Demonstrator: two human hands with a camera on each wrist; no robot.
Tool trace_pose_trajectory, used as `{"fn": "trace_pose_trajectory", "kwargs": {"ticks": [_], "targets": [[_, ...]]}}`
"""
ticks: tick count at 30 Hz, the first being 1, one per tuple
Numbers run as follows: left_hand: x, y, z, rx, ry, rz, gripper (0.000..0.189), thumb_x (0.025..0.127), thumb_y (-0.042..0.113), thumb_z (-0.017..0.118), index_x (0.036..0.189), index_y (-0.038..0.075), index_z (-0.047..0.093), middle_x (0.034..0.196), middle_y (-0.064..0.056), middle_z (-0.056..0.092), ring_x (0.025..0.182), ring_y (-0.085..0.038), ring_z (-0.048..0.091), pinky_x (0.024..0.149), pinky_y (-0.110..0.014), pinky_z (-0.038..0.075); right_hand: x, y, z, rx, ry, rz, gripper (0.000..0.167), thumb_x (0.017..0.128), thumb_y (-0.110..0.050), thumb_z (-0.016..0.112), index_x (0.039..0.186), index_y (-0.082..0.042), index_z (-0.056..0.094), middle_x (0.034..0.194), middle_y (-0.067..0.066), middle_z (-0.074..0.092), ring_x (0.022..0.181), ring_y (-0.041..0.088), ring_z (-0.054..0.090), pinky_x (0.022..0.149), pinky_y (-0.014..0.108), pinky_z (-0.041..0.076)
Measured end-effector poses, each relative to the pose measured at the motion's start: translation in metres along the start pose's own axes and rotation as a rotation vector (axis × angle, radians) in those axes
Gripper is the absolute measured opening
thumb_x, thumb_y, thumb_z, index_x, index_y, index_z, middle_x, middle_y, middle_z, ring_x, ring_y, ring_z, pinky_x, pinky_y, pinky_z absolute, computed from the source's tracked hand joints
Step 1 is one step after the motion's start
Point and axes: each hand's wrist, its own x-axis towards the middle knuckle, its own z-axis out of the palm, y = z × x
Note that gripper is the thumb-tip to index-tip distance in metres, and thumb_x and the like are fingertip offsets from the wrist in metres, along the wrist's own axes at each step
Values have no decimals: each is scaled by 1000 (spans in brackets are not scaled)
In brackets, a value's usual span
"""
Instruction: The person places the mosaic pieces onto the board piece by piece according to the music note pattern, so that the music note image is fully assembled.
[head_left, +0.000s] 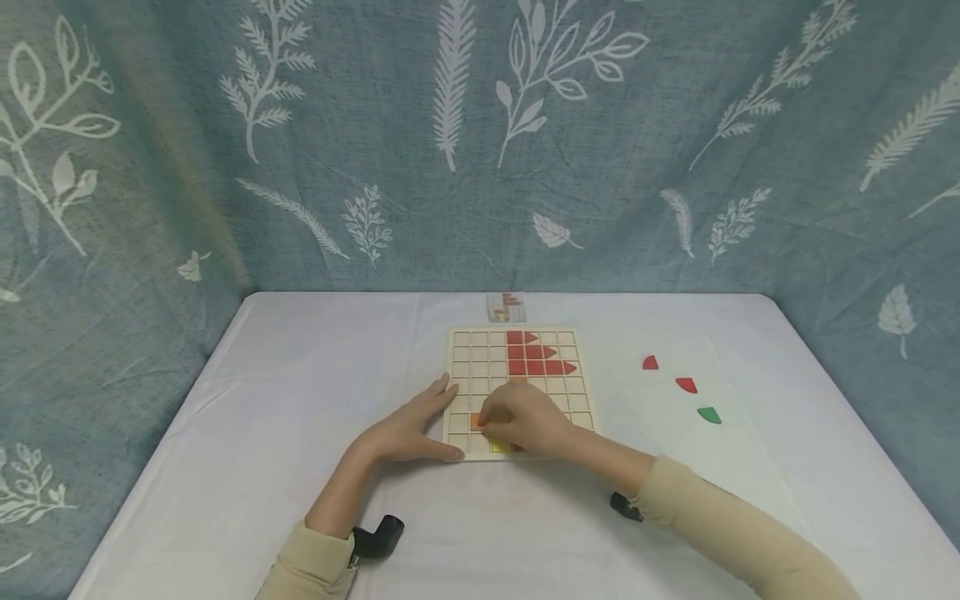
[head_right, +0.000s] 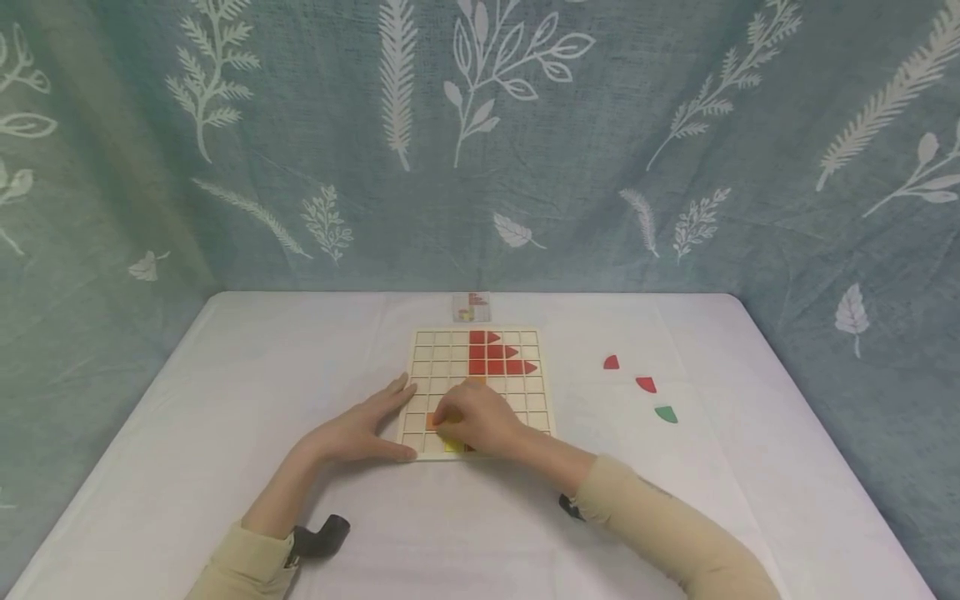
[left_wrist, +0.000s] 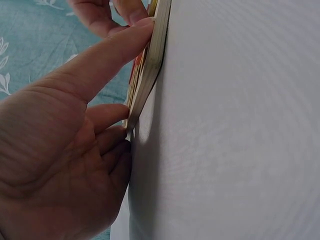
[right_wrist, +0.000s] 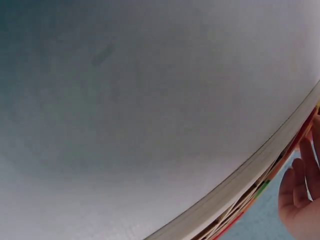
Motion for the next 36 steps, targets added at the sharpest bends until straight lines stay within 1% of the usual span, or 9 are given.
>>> {"fn": "trace_pose_trajectory", "kwargs": {"ticks": [6,9,13,17,20,23,28,33,36], "targets": [[2,2,1,12,2,-14,101,78,38,82,154,3,26,162,-15,9,148,-35,7,116,-56,16,-5,4,-3,-43,0,-15,7,89,-19,71,90,-19,77,87,-16,69,88,6,54,90,30,43],[3,3,2,12,3,-22,101,77,38,82,153,3,26,162,-15,9,148,-34,7,116,-55,16,-11,7,-5,-14,18,8,6,88,-19,71,90,-21,77,84,-19,67,84,6,53,85,30,43],[3,3,3,13,4,-34,102,76,38,83,154,4,26,162,-14,9,148,-34,8,117,-54,16,-23,10,-11,71,44,98,5,88,-22,73,90,-23,77,79,-22,66,82,7,52,78,30,45],[3,3,3,14,10,-46,103,75,38,83,154,5,26,163,-13,9,148,-33,8,117,-54,16,-38,17,-21,161,80,199,6,88,-21,74,93,-21,77,84,-19,69,89,7,58,80,31,50],[3,3,3,15,13,-43,103,75,37,84,154,4,26,163,-14,9,148,-34,8,117,-54,16,-52,26,-29,191,122,270,8,87,-20,74,95,-20,77,93,-14,70,93,10,60,81,33,52],[2,3,3,18,16,-46,103,75,38,83,154,4,26,163,-14,9,148,-34,8,117,-54,16,-67,36,-39,181,151,337,10,87,-22,75,96,-21,77,97,-11,69,93,14,59,80,34,51],[2,4,3,16,23,-43,104,74,39,84,154,4,26,162,-14,10,148,-35,9,116,-55,16,-97,55,-58,97,192,423,13,86,-19,74,99,-18,76,102,-4,69,95,19,58,80,37,50],[3,3,3,2,20,-33,104,74,38,84,154,4,26,162,-15,9,148,-35,8,116,-55,16,-136,82,-80,10,242,480,19,86,-12,72,104,-11,74,106,4,70,98,26,59,79,40,52],[3,3,4,1,17,-36,104,75,38,84,154,5,25,162,-14,9,148,-35,8,116,-55,16,-159,96,-96,-28,248,511,23,87,-10,70,109,-6,71,112,14,67,102,34,59,82,47,52]]}}
